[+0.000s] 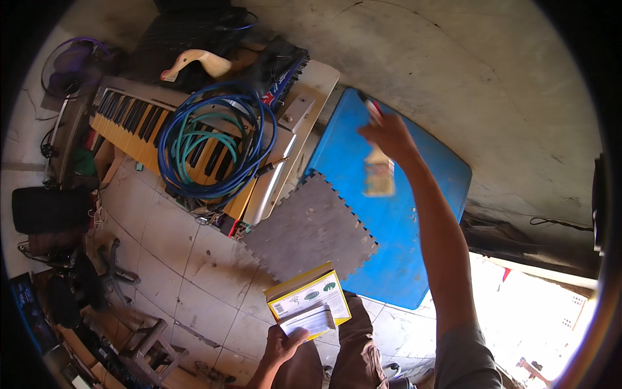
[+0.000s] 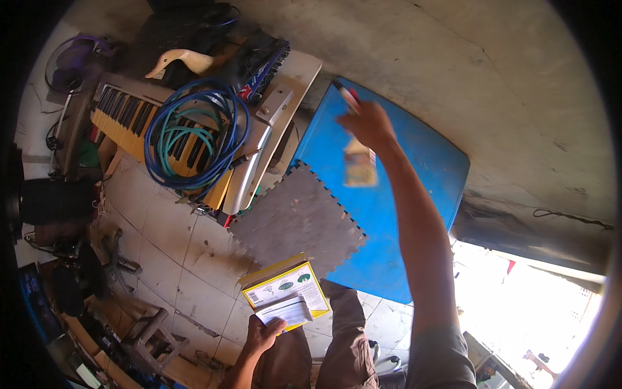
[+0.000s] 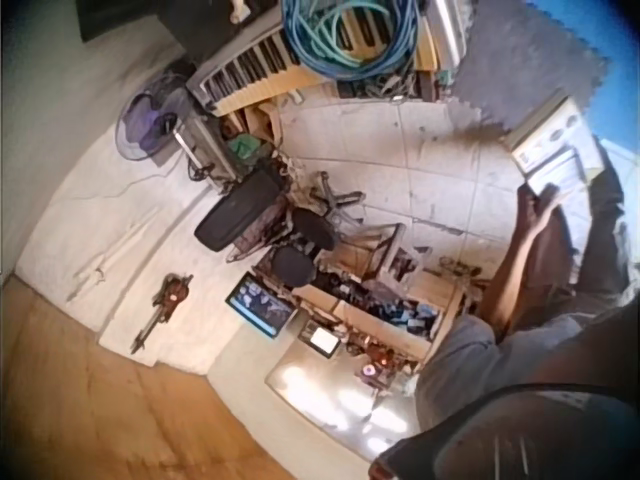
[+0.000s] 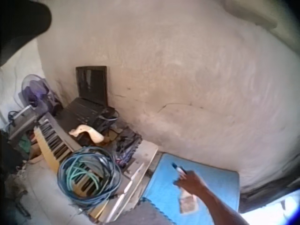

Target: The person brushes debris off a foam mat and a table surface with a brush, moves a black bag and a blue stool, and picks up a bundle of wires.

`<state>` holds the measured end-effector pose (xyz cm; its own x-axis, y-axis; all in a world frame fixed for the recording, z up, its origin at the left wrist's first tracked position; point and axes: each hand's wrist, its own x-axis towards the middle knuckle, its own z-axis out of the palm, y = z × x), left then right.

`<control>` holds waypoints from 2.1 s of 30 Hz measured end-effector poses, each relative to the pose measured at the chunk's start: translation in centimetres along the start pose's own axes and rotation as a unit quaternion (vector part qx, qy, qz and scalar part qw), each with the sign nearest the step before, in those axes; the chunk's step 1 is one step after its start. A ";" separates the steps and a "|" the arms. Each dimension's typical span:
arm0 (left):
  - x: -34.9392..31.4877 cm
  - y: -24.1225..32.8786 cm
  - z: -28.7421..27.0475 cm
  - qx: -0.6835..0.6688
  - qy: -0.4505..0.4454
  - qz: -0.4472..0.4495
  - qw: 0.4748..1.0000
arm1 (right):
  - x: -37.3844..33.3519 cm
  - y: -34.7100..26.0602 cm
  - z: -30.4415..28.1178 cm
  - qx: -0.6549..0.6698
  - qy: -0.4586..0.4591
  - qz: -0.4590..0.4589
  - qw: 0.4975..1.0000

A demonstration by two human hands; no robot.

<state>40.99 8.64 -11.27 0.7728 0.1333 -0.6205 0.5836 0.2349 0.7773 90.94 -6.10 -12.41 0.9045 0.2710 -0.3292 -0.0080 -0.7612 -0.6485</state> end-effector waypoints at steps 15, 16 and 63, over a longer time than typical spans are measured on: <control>1.4 1.1 -3.2 -0.080 0.025 -0.006 0.996 | 7.5 -2.8 -1.6 0.187 0.192 0.005 0.963; 1.6 1.6 -3.0 -0.099 0.036 0.007 0.994 | 7.3 -1.2 -2.1 0.249 0.211 0.026 0.945; -0.3 2.0 6.8 0.080 0.009 0.026 0.996 | -16.4 22.8 -6.7 0.083 0.358 0.055 0.929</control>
<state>43.62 2.56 -8.81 0.7996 0.1581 -0.5794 0.5759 0.0715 0.8144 78.79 -31.90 -17.19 0.9457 -0.3088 0.1016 -0.1293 -0.6441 -0.7539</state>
